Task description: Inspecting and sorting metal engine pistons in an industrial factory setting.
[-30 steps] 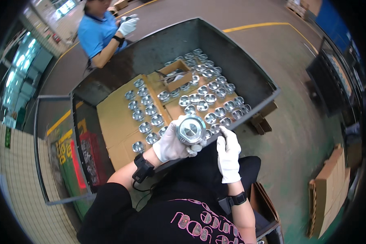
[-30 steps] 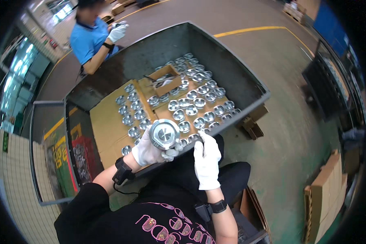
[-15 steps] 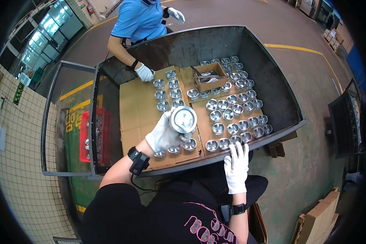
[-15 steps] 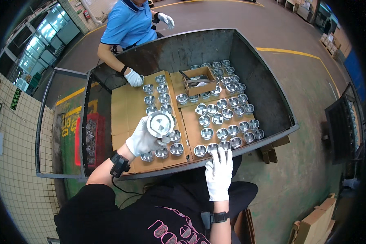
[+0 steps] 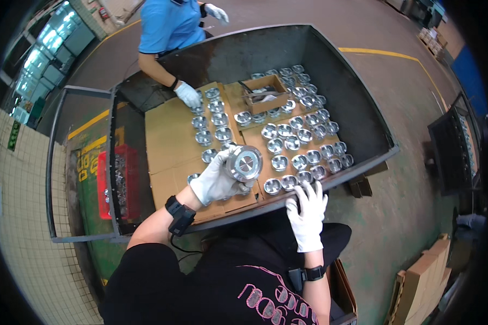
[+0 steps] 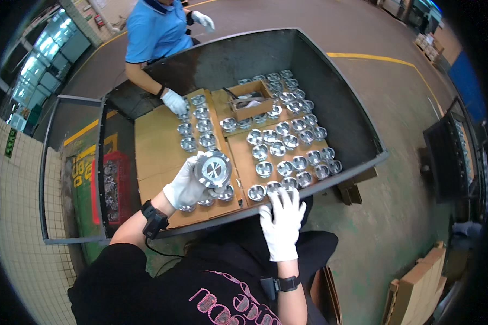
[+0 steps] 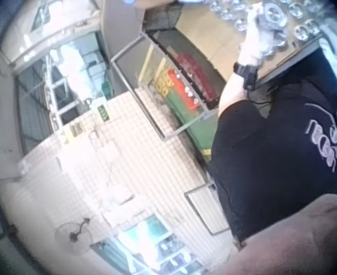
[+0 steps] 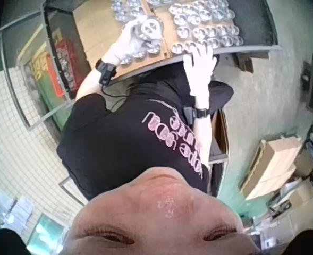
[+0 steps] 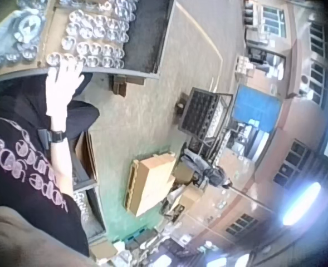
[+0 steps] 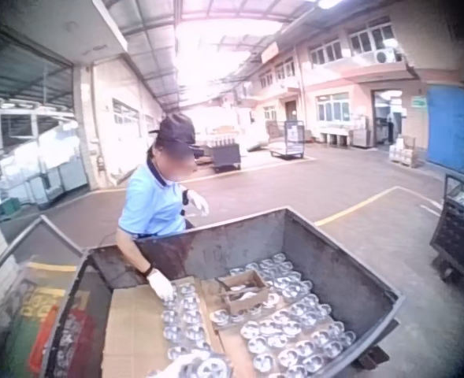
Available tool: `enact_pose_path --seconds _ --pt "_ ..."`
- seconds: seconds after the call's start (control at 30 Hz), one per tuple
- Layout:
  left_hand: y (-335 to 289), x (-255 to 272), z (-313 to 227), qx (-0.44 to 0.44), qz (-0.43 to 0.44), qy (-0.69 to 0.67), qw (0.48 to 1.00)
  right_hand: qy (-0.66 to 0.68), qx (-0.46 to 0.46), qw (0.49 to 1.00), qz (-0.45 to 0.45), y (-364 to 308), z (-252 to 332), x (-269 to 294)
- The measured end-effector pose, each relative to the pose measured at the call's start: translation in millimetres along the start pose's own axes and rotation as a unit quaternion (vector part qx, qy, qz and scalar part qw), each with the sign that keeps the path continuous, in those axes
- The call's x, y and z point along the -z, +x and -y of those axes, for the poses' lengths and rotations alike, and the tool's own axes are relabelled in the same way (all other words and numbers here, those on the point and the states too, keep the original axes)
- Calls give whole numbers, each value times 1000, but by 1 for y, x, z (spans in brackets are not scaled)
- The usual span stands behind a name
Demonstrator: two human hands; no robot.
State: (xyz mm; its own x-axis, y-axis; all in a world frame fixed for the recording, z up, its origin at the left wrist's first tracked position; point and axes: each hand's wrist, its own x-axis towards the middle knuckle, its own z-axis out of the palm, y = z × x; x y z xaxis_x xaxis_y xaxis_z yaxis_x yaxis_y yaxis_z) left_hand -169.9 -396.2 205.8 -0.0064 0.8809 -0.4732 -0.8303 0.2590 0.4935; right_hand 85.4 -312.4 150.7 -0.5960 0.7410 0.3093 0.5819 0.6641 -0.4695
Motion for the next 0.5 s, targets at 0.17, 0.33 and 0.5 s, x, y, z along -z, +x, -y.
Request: enact_pose_path --seconds 0.17,0.33,0.5 --pt "8 -6 17 30 56 12 998 334 -105 937 2 20 40 20" --pt "20 -29 53 104 167 -36 980 384 -215 898 8 25 57 36" --pt "19 -43 79 126 245 -39 961 342 -213 913 -71 16 26 39"
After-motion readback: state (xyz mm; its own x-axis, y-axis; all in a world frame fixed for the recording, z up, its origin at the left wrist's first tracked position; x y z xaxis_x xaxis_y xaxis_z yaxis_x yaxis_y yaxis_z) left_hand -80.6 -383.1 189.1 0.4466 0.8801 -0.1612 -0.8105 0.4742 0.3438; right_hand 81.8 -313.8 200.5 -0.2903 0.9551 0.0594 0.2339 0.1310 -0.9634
